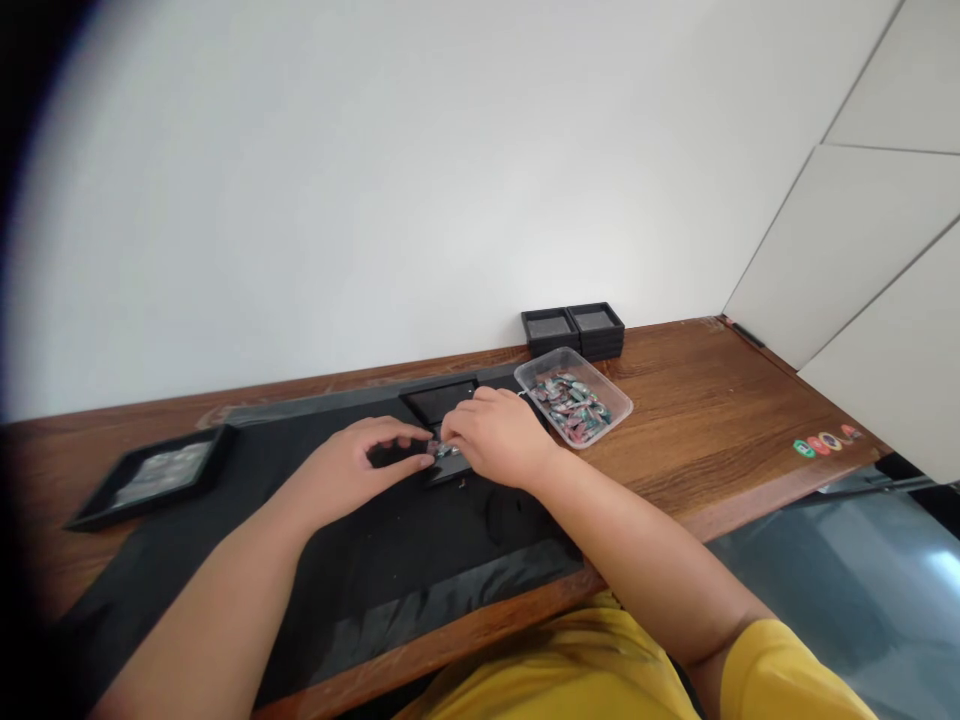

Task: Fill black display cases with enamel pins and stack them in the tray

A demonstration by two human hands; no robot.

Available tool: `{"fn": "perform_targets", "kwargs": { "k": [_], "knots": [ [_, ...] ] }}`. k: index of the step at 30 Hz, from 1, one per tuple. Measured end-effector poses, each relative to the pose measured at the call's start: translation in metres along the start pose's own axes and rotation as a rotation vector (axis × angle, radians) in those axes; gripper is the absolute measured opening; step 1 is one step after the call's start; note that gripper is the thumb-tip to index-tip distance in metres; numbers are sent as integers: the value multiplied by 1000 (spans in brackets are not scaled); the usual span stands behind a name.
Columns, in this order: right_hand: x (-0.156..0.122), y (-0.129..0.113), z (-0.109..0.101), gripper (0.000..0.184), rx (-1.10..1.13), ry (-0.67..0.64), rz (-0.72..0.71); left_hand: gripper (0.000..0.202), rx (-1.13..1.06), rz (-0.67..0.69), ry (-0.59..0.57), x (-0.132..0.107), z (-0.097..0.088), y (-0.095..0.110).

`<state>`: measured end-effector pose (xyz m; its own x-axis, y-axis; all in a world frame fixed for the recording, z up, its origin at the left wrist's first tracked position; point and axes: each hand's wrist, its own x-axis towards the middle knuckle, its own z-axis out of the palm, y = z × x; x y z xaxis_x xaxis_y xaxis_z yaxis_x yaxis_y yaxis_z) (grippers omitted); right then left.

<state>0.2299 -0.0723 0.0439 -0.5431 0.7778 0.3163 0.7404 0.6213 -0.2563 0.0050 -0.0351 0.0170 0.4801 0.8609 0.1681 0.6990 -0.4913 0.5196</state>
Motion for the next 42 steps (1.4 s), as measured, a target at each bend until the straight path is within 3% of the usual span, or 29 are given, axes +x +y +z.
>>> {"fn": "perform_targets", "kwargs": {
  "k": [11,22,31,42],
  "knots": [
    [-1,3,-5,11,0,13,99,45,-73,-73,1,10,19,2],
    [-2,7,-7,13,-22,-97,130,48,-67,-90,-25,5,8,-18],
    [-2,1,-9,15,-17,-176,99,43,-19,-75,-2,8,12,-2],
    [-1,1,-8,15,-65,-182,189,40,-10,-13,12,11,19,5]
  ]
}}
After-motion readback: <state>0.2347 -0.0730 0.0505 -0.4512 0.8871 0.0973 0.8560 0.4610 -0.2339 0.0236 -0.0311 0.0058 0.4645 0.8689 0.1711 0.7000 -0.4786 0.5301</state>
